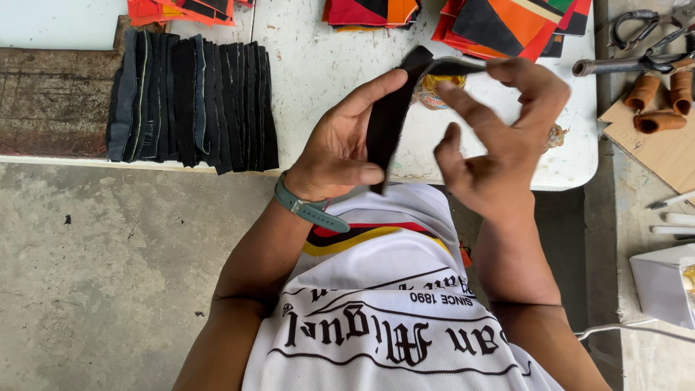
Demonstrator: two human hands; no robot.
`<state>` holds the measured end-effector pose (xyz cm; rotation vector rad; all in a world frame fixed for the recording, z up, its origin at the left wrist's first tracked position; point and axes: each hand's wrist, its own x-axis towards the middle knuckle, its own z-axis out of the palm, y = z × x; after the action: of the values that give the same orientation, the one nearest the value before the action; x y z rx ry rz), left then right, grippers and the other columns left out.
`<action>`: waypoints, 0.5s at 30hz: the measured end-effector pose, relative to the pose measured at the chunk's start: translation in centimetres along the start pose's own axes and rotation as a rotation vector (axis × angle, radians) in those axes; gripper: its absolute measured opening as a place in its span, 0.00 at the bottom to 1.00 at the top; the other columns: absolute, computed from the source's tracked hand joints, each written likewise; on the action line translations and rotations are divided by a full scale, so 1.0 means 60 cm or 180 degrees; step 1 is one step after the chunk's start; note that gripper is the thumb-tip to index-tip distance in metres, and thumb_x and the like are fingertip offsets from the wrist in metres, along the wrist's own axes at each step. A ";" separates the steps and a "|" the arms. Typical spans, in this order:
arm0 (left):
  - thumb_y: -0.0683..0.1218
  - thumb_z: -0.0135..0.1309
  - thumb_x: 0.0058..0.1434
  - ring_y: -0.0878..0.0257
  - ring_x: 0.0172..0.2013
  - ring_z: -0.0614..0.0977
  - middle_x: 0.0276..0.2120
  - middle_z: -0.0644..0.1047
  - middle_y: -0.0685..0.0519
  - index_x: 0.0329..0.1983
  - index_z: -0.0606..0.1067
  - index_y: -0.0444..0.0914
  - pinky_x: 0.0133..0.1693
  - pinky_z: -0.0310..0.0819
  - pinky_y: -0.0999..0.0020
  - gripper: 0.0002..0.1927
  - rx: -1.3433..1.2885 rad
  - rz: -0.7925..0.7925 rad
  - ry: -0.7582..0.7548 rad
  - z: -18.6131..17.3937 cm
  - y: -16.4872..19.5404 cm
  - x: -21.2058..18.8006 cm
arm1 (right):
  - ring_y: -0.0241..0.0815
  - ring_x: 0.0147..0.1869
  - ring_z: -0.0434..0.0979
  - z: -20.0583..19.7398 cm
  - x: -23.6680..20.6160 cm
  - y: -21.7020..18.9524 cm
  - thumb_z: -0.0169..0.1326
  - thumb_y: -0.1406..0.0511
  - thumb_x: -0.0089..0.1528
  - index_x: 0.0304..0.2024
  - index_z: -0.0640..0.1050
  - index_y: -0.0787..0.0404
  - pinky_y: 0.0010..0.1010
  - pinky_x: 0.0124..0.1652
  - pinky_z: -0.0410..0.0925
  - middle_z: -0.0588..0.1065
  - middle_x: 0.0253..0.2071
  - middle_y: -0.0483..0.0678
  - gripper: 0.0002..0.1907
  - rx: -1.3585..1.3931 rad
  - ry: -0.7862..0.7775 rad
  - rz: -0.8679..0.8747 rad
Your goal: The person picks up black rubber strips one at a time, dips a finger into a jar of yellowish adhesive, and rubs the adhesive along the strip edges, then sets the treated strip on a growing stack on the table. They repeat this coating cycle for successive strips throughout the episode.
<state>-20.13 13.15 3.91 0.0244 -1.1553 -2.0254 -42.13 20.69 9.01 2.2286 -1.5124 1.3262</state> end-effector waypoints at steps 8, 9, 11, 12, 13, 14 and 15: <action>0.29 0.62 0.63 0.62 0.71 0.65 0.77 0.52 0.45 0.80 0.49 0.35 0.49 0.84 0.79 0.47 0.2045 0.0432 0.0253 0.000 -0.019 0.005 | 0.39 0.60 0.66 0.046 -0.048 0.023 0.58 0.68 0.53 0.69 0.68 0.64 0.26 0.57 0.59 0.66 0.58 0.48 0.39 0.2117 -0.0280 0.0955; 0.29 0.62 0.63 0.62 0.71 0.65 0.77 0.52 0.45 0.80 0.49 0.35 0.48 0.84 0.79 0.47 0.2078 0.0434 0.0268 0.000 -0.020 0.004 | 0.38 0.61 0.66 0.050 -0.057 0.026 0.58 0.68 0.55 0.72 0.68 0.64 0.25 0.57 0.59 0.66 0.59 0.48 0.40 0.2124 -0.0346 0.0911; 0.29 0.61 0.63 0.63 0.70 0.67 0.77 0.53 0.45 0.79 0.50 0.35 0.48 0.84 0.80 0.47 0.2133 0.0409 0.0308 0.000 -0.022 0.003 | 0.37 0.59 0.66 0.056 -0.073 0.028 0.59 0.67 0.57 0.74 0.65 0.64 0.25 0.57 0.59 0.66 0.59 0.47 0.42 0.2255 -0.0356 0.0971; 0.29 0.61 0.63 0.64 0.69 0.68 0.76 0.54 0.46 0.79 0.50 0.35 0.49 0.84 0.80 0.46 0.2157 0.0401 0.0323 0.000 -0.023 0.003 | 0.36 0.58 0.66 0.059 -0.079 0.029 0.60 0.66 0.58 0.75 0.63 0.64 0.25 0.57 0.59 0.66 0.59 0.46 0.43 0.2315 -0.0343 0.1006; 0.28 0.60 0.64 0.64 0.68 0.70 0.75 0.54 0.46 0.78 0.50 0.35 0.50 0.83 0.80 0.45 0.2178 0.0395 0.0337 0.000 -0.023 0.003 | 0.36 0.58 0.66 0.061 -0.083 0.030 0.61 0.66 0.59 0.76 0.61 0.64 0.25 0.57 0.60 0.66 0.59 0.46 0.44 0.2366 -0.0301 0.1053; 0.28 0.59 0.64 0.64 0.69 0.70 0.76 0.54 0.46 0.79 0.50 0.36 0.52 0.84 0.79 0.45 0.2125 0.0397 0.0306 0.001 -0.024 0.002 | 0.36 0.58 0.66 0.065 -0.084 0.032 0.63 0.65 0.60 0.77 0.59 0.63 0.25 0.56 0.60 0.66 0.59 0.46 0.45 0.2332 -0.0264 0.1065; 0.27 0.59 0.64 0.64 0.70 0.70 0.76 0.53 0.46 0.79 0.49 0.36 0.54 0.84 0.78 0.45 0.2072 0.0397 0.0275 0.001 -0.024 0.002 | 0.36 0.58 0.66 0.069 -0.083 0.034 0.64 0.65 0.61 0.77 0.57 0.63 0.25 0.56 0.60 0.65 0.59 0.45 0.47 0.2299 -0.0227 0.1078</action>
<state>-21.11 13.53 2.94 0.3504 -1.6640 -1.4529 -41.93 20.85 2.21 2.4822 -1.6798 2.2074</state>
